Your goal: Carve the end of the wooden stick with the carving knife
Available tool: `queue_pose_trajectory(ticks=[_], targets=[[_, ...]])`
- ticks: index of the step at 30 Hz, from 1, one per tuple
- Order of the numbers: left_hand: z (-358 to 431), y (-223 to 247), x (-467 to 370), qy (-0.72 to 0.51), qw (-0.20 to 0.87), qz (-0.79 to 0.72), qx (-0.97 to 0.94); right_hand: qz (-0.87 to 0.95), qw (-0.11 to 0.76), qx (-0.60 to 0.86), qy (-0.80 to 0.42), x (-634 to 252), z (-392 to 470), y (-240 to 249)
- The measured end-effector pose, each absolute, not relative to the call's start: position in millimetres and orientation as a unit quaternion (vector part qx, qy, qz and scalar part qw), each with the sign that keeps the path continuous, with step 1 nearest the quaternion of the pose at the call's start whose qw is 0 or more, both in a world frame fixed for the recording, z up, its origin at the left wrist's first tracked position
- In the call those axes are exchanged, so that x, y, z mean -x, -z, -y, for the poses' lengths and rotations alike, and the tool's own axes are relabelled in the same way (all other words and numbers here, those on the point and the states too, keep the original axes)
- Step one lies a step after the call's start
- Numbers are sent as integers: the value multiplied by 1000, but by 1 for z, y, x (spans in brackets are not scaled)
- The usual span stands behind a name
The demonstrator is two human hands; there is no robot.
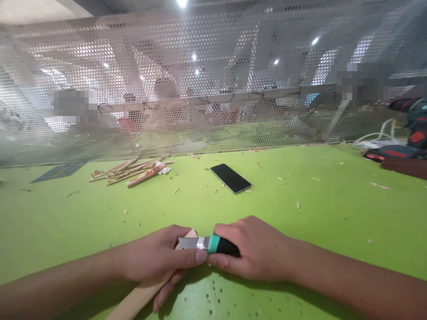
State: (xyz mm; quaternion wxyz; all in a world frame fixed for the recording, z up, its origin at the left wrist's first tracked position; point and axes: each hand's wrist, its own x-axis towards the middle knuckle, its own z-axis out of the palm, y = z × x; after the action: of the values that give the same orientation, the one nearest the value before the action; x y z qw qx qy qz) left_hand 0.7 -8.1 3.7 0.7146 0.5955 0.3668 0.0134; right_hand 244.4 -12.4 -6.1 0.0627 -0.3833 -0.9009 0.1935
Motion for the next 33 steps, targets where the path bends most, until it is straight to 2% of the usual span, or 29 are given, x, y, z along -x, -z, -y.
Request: queue_pose_trajectory(ticks=[33], targets=[[8, -7, -1, -13, 722, -358, -592, 904, 73, 380, -184, -245, 13, 9]])
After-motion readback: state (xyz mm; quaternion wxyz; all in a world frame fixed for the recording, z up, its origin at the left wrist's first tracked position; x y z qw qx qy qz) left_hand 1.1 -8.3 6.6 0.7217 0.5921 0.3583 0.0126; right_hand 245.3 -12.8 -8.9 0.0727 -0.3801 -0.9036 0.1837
